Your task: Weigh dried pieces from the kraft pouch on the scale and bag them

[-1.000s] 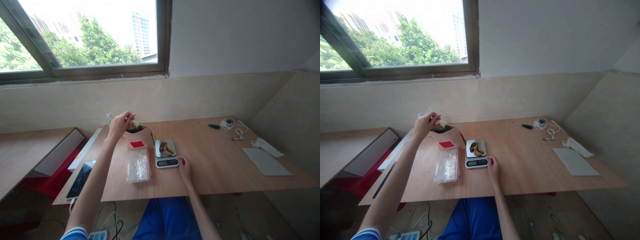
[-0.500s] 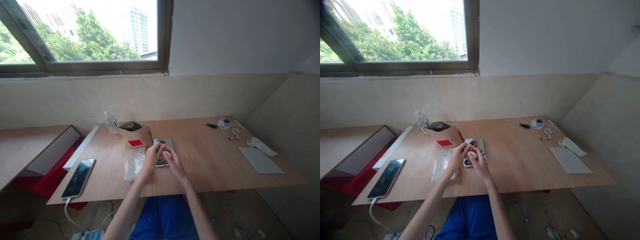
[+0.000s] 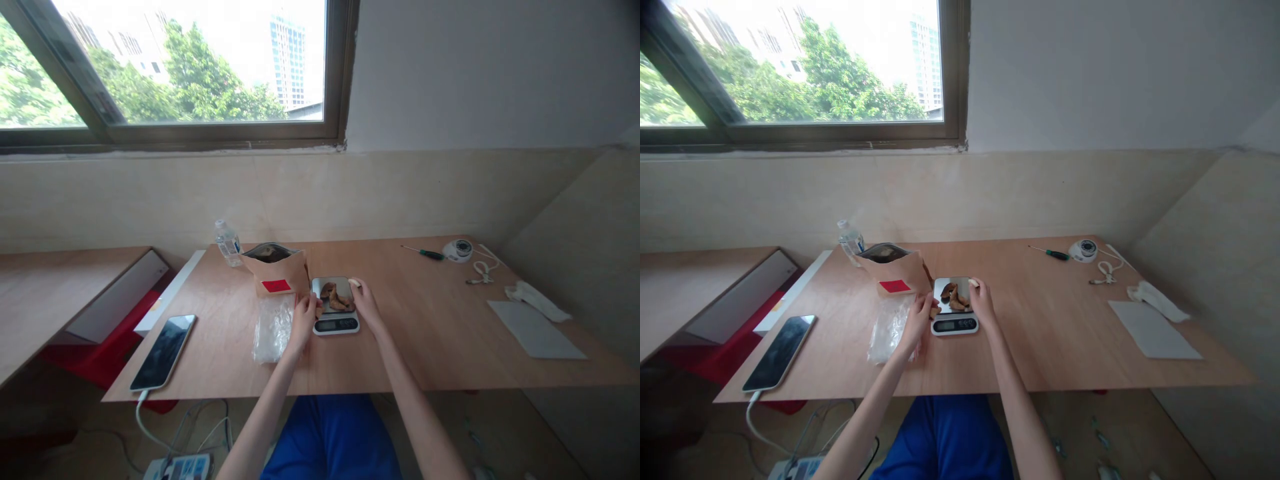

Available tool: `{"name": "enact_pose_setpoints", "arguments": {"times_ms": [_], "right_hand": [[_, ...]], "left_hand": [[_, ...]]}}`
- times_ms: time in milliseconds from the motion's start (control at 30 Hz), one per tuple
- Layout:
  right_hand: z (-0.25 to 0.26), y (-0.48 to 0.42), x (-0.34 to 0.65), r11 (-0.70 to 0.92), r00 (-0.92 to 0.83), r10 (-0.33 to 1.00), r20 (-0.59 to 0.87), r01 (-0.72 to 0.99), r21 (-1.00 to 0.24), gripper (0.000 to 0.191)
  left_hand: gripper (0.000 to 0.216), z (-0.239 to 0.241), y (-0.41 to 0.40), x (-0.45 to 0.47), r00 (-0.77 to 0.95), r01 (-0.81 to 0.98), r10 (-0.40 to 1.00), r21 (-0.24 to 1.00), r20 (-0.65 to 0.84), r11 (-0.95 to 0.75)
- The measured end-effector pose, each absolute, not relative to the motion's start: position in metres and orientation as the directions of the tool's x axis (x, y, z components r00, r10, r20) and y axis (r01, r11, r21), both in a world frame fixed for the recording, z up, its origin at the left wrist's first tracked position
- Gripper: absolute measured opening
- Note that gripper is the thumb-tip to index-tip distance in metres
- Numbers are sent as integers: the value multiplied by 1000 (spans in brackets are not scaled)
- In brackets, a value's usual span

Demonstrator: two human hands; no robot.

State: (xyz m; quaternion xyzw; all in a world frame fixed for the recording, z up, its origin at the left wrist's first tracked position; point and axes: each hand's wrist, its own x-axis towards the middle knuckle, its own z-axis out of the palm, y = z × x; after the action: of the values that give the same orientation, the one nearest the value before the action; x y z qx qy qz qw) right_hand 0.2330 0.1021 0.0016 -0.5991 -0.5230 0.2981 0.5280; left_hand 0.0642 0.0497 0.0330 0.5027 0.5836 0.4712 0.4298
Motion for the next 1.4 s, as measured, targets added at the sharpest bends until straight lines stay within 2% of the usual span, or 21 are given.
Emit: {"name": "enact_pose_setpoints", "arguments": {"times_ms": [100,300,433,600,700,800,900,1100,1400], "right_hand": [[-8,120,229,116,265,934,239,408,-906,41],[-21,107,235,182,217,934,285,397,-899,44],[-36,85,253,172,341,893,293,344,-923,45],[-62,45,271,147,503,809,304,327,-934,33],[-69,30,276,64,555,803,219,285,-956,29],[-68,28,276,30,559,812,166,244,-969,30],[-65,31,275,54,538,822,189,255,-965,29],[-64,32,274,56,520,832,196,272,-961,26],[-62,31,274,66,495,841,218,306,-950,25]], "left_hand": [[47,29,50,64,-149,238,988,971,28,8],[34,23,54,69,-146,424,967,896,208,-129],[24,25,53,76,-165,542,943,825,289,-158],[23,26,48,78,-159,518,948,841,275,-158],[26,22,47,75,-186,441,953,887,240,-138],[27,18,45,70,-177,319,968,941,177,-114],[28,15,43,65,-181,229,976,970,123,-79],[29,16,36,60,-198,136,980,990,4,23],[15,9,51,66,-185,344,975,937,122,-52]]}}
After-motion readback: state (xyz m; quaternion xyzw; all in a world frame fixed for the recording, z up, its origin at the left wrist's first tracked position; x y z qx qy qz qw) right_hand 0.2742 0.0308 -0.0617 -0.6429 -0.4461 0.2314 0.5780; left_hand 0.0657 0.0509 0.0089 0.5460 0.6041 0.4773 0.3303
